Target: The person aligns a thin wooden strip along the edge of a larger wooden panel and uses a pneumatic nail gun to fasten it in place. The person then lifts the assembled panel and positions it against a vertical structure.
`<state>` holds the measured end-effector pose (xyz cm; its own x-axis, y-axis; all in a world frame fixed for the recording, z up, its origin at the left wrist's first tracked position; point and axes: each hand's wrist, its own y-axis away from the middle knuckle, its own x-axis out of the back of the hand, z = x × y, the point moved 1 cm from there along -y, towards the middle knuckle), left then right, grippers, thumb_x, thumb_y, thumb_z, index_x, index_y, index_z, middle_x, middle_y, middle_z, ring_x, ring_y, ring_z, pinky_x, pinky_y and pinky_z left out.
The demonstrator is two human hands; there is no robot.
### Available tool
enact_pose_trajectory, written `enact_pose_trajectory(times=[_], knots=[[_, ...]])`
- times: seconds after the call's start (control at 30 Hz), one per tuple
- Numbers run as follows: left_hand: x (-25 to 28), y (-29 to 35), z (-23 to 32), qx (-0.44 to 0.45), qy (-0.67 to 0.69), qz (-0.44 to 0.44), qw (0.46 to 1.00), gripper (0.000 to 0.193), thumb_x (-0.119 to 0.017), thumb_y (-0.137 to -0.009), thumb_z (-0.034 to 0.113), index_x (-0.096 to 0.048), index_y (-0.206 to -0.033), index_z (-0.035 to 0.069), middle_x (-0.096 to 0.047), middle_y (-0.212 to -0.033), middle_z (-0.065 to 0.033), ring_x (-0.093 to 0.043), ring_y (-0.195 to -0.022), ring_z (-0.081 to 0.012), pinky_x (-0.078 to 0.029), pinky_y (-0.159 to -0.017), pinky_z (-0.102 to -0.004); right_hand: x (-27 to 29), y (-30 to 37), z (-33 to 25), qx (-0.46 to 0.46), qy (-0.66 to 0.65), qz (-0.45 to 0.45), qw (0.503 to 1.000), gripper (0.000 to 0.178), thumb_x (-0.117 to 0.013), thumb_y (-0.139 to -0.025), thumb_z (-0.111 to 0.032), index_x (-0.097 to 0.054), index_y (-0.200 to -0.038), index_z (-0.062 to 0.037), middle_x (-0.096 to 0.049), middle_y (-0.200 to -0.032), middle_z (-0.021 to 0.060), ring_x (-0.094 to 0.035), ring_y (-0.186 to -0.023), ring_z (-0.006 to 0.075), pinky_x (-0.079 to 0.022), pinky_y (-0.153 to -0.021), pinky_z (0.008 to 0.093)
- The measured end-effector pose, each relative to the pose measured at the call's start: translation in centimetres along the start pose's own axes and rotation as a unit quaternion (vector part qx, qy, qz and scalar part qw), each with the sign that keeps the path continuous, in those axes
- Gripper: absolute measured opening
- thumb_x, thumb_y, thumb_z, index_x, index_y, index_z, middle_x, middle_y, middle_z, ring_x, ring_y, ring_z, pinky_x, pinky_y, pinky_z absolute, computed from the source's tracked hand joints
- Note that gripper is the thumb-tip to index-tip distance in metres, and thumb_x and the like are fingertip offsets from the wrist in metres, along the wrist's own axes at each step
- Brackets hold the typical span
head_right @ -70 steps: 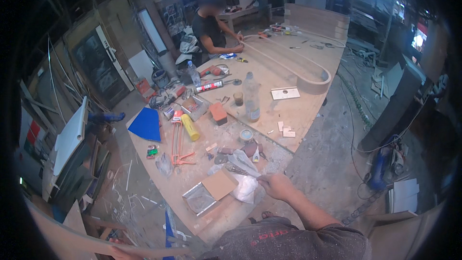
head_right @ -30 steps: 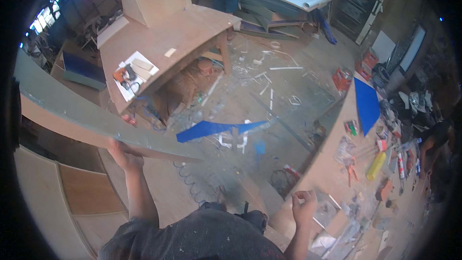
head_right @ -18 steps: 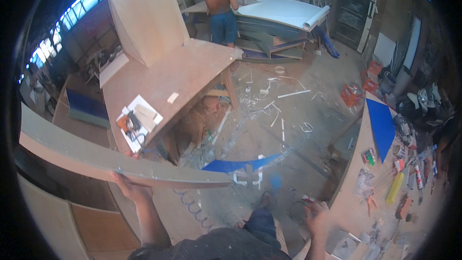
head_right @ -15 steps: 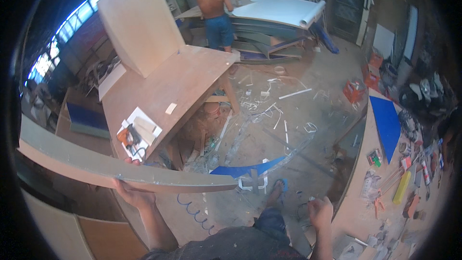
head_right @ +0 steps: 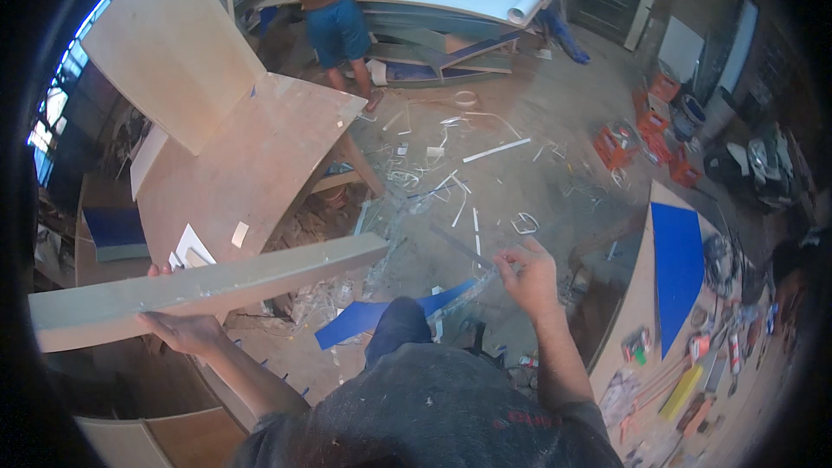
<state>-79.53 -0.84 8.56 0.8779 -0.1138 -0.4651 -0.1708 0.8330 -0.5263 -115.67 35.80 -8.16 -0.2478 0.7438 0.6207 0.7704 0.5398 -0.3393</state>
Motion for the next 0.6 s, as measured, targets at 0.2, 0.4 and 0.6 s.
enact_pose_trajectory(times=[0.2,0.4,0.6], knots=[[-8.4,-6.1,-5.2,-0.056,0.047,-0.009,0.997,0.083,-0.043,-0.11,0.067,-0.039,-0.159,0.0,-0.051,-0.149,-0.0198,-0.049,-0.142,-0.0367,-0.039,-0.125,-0.0546,-6.9,-9.4,4.4,-0.014,0.036,-0.086,0.996,0.01,-0.086,-0.085,-0.009,-0.081,-0.093,-0.006,-0.07,-0.084,0.0121,-0.072,-0.078,0.0307,-0.055,-0.07,0.0418],[-13.9,-16.2,-14.8,-0.089,0.089,0.0,0.992,0.09,-0.043,-0.108,0.071,-0.04,-0.156,-0.005,-0.051,-0.147,-0.0253,-0.051,-0.14,-0.0392,-0.04,-0.124,-0.0573,-11.4,-13.6,20.2,-0.159,0.132,-0.132,0.97,0.02,-0.083,-0.087,-0.021,-0.082,-0.098,-0.0047,-0.078,-0.085,0.0173,-0.077,-0.08,0.0378,-0.059,-0.074,0.0459],[-25.1,-24.2,-24.2,-0.16,-0.061,0.148,0.974,0.096,-0.038,-0.108,0.076,-0.043,-0.153,-0.009,-0.054,-0.147,-0.0278,-0.054,-0.14,-0.0409,-0.041,-0.123,-0.0581,-11.4,-15.2,29.9,-0.452,0.207,-0.309,0.811,0.029,-0.073,-0.091,-0.026,-0.08,-0.108,-0.0038,-0.082,-0.096,0.0172,-0.078,-0.094,0.0368,-0.059,-0.092,0.0494]])
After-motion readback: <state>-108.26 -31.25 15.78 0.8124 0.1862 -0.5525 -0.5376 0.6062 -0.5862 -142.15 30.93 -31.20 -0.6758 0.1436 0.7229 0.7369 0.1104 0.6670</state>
